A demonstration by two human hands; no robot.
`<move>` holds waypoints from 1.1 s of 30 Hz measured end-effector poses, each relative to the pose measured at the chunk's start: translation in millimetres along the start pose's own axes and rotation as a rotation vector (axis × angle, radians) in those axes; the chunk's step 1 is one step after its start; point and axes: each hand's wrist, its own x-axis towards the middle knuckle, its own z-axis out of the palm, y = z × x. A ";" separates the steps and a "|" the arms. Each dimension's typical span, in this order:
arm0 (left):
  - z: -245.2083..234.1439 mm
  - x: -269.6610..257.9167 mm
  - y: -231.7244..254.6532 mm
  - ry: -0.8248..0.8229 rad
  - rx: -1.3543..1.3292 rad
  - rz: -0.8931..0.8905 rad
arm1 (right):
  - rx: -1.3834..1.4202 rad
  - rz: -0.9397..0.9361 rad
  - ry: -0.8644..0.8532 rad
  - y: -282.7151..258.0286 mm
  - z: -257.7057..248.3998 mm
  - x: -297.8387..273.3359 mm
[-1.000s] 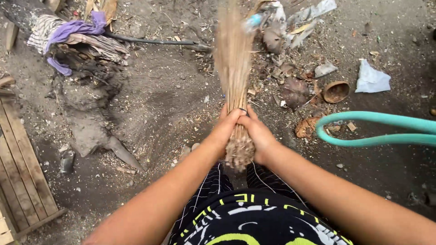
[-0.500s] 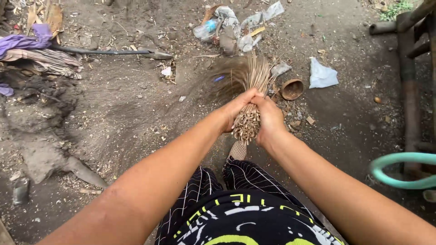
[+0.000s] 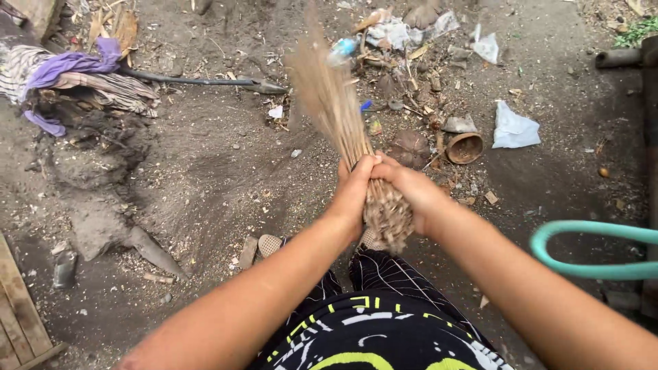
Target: The recorder is seen sweeping a cluttered outdoor ground area with a broom made of natural fibers.
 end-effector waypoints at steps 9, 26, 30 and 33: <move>-45.3 76.5 14.1 -0.218 0.086 -0.256 | 0.153 -0.124 0.109 -0.8 23.4 57.9; -155.9 197.6 216.5 -0.257 0.116 -0.402 | 0.145 -0.066 0.185 -101.9 219.8 187.2; -207.9 214.0 290.3 -0.426 0.167 -0.373 | 0.180 -0.336 0.314 -119.3 314.4 197.7; -208.6 195.1 339.5 -0.372 0.151 -0.136 | 0.081 -0.398 0.236 -144.3 356.1 194.7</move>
